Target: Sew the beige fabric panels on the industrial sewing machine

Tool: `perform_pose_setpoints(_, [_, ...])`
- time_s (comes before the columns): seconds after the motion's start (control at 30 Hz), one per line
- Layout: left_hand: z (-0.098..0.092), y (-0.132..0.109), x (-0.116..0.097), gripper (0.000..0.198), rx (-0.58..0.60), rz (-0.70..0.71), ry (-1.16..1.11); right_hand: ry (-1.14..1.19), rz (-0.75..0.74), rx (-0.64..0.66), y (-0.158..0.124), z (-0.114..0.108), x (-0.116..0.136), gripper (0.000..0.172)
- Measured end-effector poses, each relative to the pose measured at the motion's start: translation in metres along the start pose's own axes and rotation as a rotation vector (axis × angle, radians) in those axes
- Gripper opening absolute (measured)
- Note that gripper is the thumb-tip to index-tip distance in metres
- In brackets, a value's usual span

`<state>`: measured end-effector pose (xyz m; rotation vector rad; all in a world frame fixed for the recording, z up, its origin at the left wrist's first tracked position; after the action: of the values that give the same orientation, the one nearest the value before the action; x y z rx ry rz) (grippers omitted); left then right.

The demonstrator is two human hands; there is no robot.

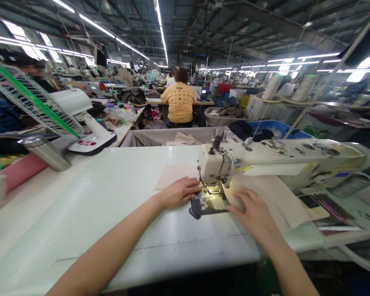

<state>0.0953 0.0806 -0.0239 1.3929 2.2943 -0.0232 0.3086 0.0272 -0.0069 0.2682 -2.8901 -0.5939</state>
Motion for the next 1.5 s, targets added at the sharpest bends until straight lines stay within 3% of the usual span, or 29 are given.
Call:
perform_pose_setpoints(0.3, [-0.001,-0.001,-0.004,0.043,-0.008,-0.1,0.11,0.069,-0.005,-0.015,-0.004,-0.001,-0.007,0.029])
perform_pose_setpoints(0.5, [-0.009,-0.015,0.01,0.033,-0.031,-0.426,0.345,0.023,0.036,0.044,0.0,0.001,-0.004,0.017])
perform_pose_setpoints(0.6, [-0.019,-0.023,0.022,0.038,-0.074,-0.502,0.386,0.045,0.033,0.07,0.003,0.005,-0.005,0.02])
perform_pose_setpoints(0.7, [-0.022,-0.028,0.025,0.046,-0.096,-0.519,0.417,0.115,0.029,0.076,0.003,0.009,-0.01,0.023])
perform_pose_setpoints(0.87, [-0.013,-0.032,0.011,0.023,-0.093,-0.511,0.433,0.228,0.013,0.094,0.002,0.011,-0.014,0.03])
perform_pose_setpoints(1.07, [-0.018,-0.041,0.006,0.02,-0.143,-0.572,0.449,0.324,0.083,0.132,0.008,0.006,-0.017,0.045])
perform_pose_setpoints(1.33, [-0.016,-0.032,0.003,0.021,-0.122,-0.511,0.475,0.304,0.166,0.076,0.004,-0.011,-0.015,0.036])
perform_pose_setpoints(1.5, [-0.019,-0.031,-0.009,0.019,-0.13,-0.502,0.452,0.433,0.285,0.053,0.0,-0.011,-0.025,0.038])
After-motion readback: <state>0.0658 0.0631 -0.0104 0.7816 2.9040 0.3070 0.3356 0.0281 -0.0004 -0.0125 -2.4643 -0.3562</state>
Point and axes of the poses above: each hand's wrist, its own y-axis towards the middle knuckle, its own z-axis out of the palm, x = y × z, the point moved 9 cm from there along y, towards the middle knuckle, and after that the axes turned 9 degrees about -y, right-handed, at the moved point
